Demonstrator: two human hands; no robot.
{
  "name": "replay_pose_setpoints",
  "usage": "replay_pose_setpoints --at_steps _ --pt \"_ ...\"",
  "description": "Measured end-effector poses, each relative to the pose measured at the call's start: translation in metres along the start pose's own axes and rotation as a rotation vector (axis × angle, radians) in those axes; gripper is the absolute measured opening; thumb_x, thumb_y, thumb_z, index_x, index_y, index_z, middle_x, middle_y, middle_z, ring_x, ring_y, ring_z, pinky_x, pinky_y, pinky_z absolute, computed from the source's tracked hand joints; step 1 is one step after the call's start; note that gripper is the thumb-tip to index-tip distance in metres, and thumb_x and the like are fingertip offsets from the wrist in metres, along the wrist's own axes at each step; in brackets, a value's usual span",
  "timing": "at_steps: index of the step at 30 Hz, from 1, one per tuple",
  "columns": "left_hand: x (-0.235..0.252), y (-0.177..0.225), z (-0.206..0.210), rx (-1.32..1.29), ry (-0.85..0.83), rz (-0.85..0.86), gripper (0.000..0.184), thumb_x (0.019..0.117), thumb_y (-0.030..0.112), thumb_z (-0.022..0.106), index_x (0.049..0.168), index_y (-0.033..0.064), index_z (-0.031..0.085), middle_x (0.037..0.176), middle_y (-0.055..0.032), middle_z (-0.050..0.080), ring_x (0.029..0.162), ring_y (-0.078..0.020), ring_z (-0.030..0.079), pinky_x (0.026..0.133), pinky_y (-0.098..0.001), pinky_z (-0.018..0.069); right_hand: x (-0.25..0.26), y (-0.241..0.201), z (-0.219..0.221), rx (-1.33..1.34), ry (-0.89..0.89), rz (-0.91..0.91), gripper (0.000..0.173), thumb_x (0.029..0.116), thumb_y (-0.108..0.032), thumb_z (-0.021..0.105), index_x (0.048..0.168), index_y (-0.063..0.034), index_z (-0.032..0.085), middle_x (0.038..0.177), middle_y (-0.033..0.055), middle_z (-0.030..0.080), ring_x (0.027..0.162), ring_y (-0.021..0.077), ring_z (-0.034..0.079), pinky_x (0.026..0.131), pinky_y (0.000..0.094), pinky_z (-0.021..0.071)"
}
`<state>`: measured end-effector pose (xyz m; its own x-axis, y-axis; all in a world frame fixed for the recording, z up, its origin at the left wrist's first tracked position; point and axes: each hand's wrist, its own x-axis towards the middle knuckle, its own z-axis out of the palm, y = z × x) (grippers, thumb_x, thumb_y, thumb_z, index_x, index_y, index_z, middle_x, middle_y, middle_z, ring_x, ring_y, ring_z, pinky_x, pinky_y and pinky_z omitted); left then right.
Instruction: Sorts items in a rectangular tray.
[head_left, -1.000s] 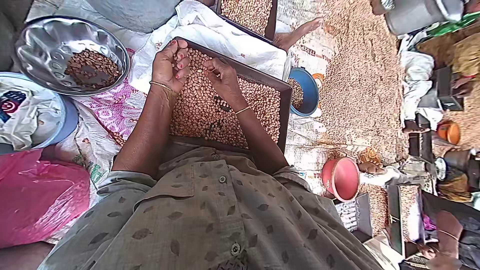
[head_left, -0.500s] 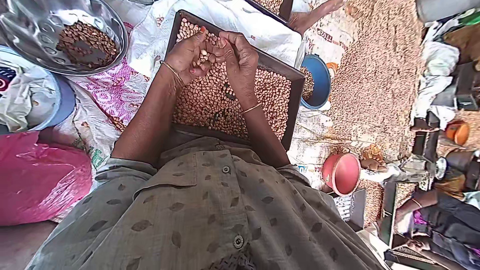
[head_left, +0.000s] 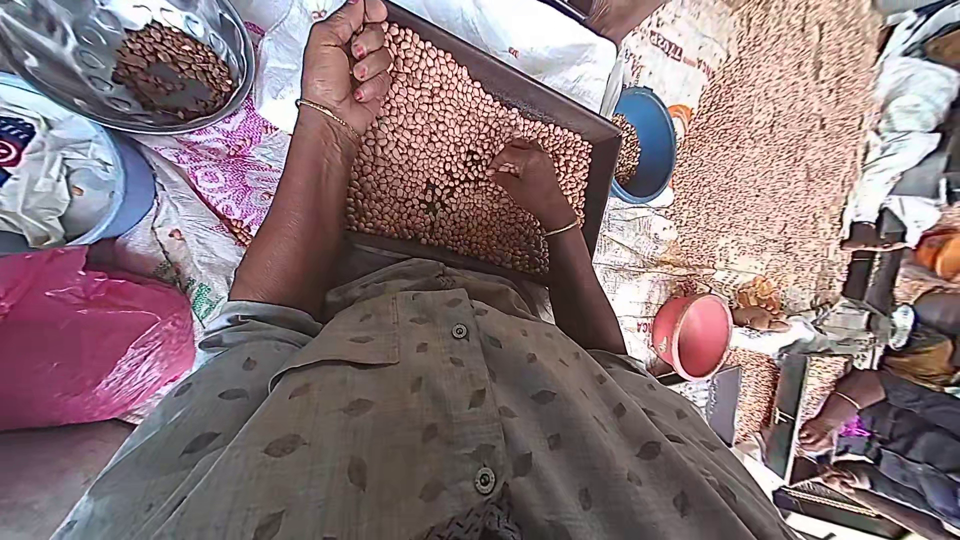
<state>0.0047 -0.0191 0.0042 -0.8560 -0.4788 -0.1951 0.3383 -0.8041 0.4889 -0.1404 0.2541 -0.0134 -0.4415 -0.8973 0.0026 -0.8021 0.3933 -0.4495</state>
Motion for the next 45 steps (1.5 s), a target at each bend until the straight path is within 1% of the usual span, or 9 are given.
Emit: replay_pose_setpoints --at_steps 5,10,16,20,22,28,32,39,45 --pt "0.005 -0.002 -0.003 -0.047 -0.025 0.046 0.038 0.1038 0.005 0.027 0.073 0.0101 0.049 0.059 0.0025 0.047 0.041 -0.0009 0.036 0.037 -0.0121 0.0286 -0.041 0.000 -0.055 0.399 -0.211 0.159 0.018 0.0978 -0.007 0.061 0.111 -0.0036 0.073 0.096 0.0038 0.073 0.072 0.0039 0.064 0.066 0.0239 0.0547" --pt "0.003 -0.004 -0.003 -0.001 -0.019 0.035 0.040 0.1079 0.011 0.025 0.078 0.0090 0.052 0.063 0.0016 0.050 0.042 -0.0019 0.038 0.038 -0.0124 0.0301 -0.013 -0.050 -0.001 0.321 -0.027 -0.091 0.016 0.0965 -0.003 0.060 0.103 0.0031 0.074 0.111 0.0175 0.072 0.101 0.0219 0.070 0.090 0.0354 0.0580" --pt "0.003 -0.005 -0.003 0.055 0.001 0.021 0.040 0.1105 0.014 0.024 0.084 0.0106 0.053 0.058 0.0052 0.044 0.042 -0.0013 0.036 0.038 -0.0126 0.0287 0.002 -0.116 0.072 0.438 -0.356 -0.498 0.021 0.0979 -0.006 0.060 0.109 0.0014 0.077 0.118 0.0181 0.072 0.116 0.0294 0.066 0.104 0.0414 0.0499" --pt "0.004 -0.005 -0.001 0.002 0.050 0.006 0.040 0.1099 0.012 0.025 0.080 0.0099 0.052 0.058 0.0038 0.045 0.042 -0.0018 0.036 0.038 -0.0127 0.0294 -0.005 -0.068 0.045 0.556 -0.586 -0.378 0.019 0.0973 -0.015 0.066 0.093 -0.0012 0.078 0.092 0.0078 0.075 0.088 0.0134 0.069 0.083 0.0322 0.0557" --pt "0.003 -0.005 -0.002 -0.036 0.042 0.013 0.042 0.1092 0.011 0.026 0.073 0.0112 0.047 0.056 0.0026 0.045 0.041 -0.0022 0.036 0.038 -0.0128 0.0290 -0.016 -0.046 0.021 0.683 -0.685 -0.164 0.026 0.0972 -0.018 0.064 0.073 -0.0074 0.068 0.064 -0.0049 0.061 0.058 0.0012 0.055 0.055 0.0228 0.0430" --pt "0.003 -0.006 0.000 0.052 0.014 -0.042 0.037 0.1098 0.012 0.029 0.082 0.0102 0.053 0.060 0.0045 0.045 0.043 -0.0009 0.036 0.038 -0.0120 0.0288 -0.011 -0.018 -0.011 0.769 -0.107 0.161 0.012 0.1009 -0.006 0.058 0.100 0.0028 0.067 0.080 0.0042 0.071 0.068 0.0119 0.071 0.068 0.0315 0.0634" --pt "0.000 -0.009 0.001 0.176 -0.010 -0.057 0.038 0.1130 0.020 0.025 0.092 0.0126 0.056 0.061 0.0070 0.043 0.044 -0.0007 0.034 0.040 -0.0129 0.0279 0.025 -0.030 0.013 0.435 0.057 0.114 0.020 0.0971 -0.004 0.061 0.113 0.0034 0.070 0.101 0.0135 0.071 0.079 0.0148 0.069 0.074 0.0308 0.0593" --pt "-0.001 -0.007 0.003 0.192 0.039 -0.047 0.038 0.1130 0.020 0.026 0.092 0.0137 0.056 0.063 0.0076 0.045 0.045 -0.0005 0.036 0.041 -0.0130 0.0291 0.034 -0.049 0.048 -0.071 0.125 0.087 0.014 0.0969 -0.004 0.061 0.103 0.0033 0.071 0.111 0.0211 0.069 0.097 0.0340 0.071 0.085 0.0463 0.0579" --pt "0.000 -0.007 0.001 0.172 0.013 -0.042 0.038 0.1130 0.020 0.025 0.093 0.0140 0.056 0.062 0.0081 0.045 0.044 -0.0002 0.035 0.040 -0.0129 0.0285 0.026 -0.028 0.027 0.525 0.249 0.202 0.015 0.1019 -0.003 0.056 0.101 0.0082 0.065 0.080 0.0114 0.067 0.062 0.0132 0.066 0.061 0.0287 0.0597"
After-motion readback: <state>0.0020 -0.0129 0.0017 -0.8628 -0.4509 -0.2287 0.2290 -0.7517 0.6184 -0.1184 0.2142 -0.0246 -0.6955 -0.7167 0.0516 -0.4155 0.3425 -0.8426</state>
